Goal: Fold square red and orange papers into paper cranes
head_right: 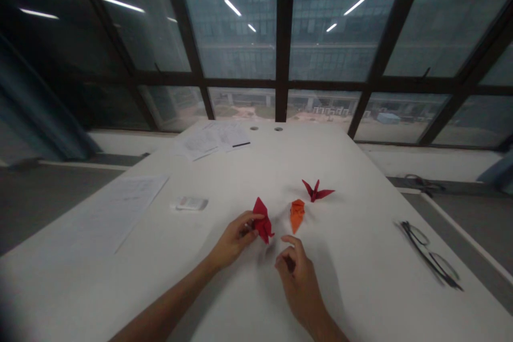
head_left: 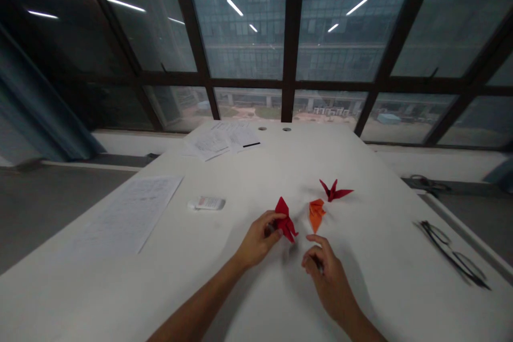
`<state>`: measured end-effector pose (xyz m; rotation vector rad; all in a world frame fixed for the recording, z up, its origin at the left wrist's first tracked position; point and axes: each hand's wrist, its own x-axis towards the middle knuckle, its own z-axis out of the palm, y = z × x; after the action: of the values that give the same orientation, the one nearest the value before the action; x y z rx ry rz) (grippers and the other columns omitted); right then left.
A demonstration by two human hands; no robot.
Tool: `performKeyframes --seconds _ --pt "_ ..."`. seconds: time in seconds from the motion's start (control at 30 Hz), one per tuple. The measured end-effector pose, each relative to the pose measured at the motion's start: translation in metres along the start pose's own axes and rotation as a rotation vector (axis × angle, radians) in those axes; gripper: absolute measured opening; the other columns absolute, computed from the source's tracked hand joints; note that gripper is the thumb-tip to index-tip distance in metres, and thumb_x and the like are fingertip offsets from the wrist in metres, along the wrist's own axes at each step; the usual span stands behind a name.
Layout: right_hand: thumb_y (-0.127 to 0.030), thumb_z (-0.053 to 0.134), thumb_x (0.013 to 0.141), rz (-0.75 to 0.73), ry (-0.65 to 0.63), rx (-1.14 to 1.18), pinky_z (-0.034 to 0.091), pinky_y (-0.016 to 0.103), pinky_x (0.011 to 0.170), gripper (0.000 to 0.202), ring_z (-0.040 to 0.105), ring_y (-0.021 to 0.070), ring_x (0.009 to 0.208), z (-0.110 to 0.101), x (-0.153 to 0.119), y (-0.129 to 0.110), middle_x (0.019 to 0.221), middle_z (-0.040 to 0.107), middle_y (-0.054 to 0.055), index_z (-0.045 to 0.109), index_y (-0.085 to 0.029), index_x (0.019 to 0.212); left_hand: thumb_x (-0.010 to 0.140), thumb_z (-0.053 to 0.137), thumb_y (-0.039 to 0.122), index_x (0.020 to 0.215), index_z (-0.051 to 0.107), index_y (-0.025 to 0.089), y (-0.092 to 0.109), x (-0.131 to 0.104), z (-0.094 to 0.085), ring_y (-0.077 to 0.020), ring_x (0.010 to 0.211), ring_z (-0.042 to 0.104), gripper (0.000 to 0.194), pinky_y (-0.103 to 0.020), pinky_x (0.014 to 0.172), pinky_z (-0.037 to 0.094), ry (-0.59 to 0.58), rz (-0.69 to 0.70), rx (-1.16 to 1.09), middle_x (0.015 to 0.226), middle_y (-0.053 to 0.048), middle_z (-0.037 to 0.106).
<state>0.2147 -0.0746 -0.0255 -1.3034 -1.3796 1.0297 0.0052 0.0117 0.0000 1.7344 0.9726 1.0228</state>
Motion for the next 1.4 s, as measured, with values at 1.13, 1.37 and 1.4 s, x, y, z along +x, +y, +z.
performKeyframes --seconds 1.13,1.37,1.4 --pt "-0.047 0.063 0.095 -0.034 0.017 0.062 0.048 0.027 0.064 0.033 0.057 0.0145 0.067 -0.005 0.048 -0.007 0.089 0.066 0.002 0.060 -0.020 0.112 0.095 0.067 0.047 0.109 0.065 0.014 0.001 0.006 0.015 -0.0095 0.062 0.052 0.036 -0.023 0.060 0.042 -0.177 -0.215 -0.234 0.080 -0.002 0.065" --pt "-0.039 0.060 0.098 0.019 -0.054 0.033 0.048 0.028 0.066 0.022 0.061 0.0161 0.073 -0.008 0.041 -0.008 0.090 0.067 0.002 0.056 -0.023 0.112 0.090 0.074 0.043 0.144 0.041 0.019 0.007 0.000 0.016 -0.0085 0.059 0.048 0.068 -0.021 0.057 0.037 -0.112 -0.298 -0.316 0.076 0.004 0.061" --pt "-0.038 0.059 0.099 0.025 -0.071 0.033 0.048 0.028 0.067 0.021 0.061 0.0161 0.072 -0.008 0.040 -0.008 0.089 0.067 0.001 0.055 -0.024 0.113 0.090 0.074 0.042 0.145 0.041 0.020 0.008 -0.001 0.016 -0.0087 0.060 0.048 0.068 -0.022 0.058 0.038 -0.120 -0.296 -0.317 0.075 0.004 0.062"
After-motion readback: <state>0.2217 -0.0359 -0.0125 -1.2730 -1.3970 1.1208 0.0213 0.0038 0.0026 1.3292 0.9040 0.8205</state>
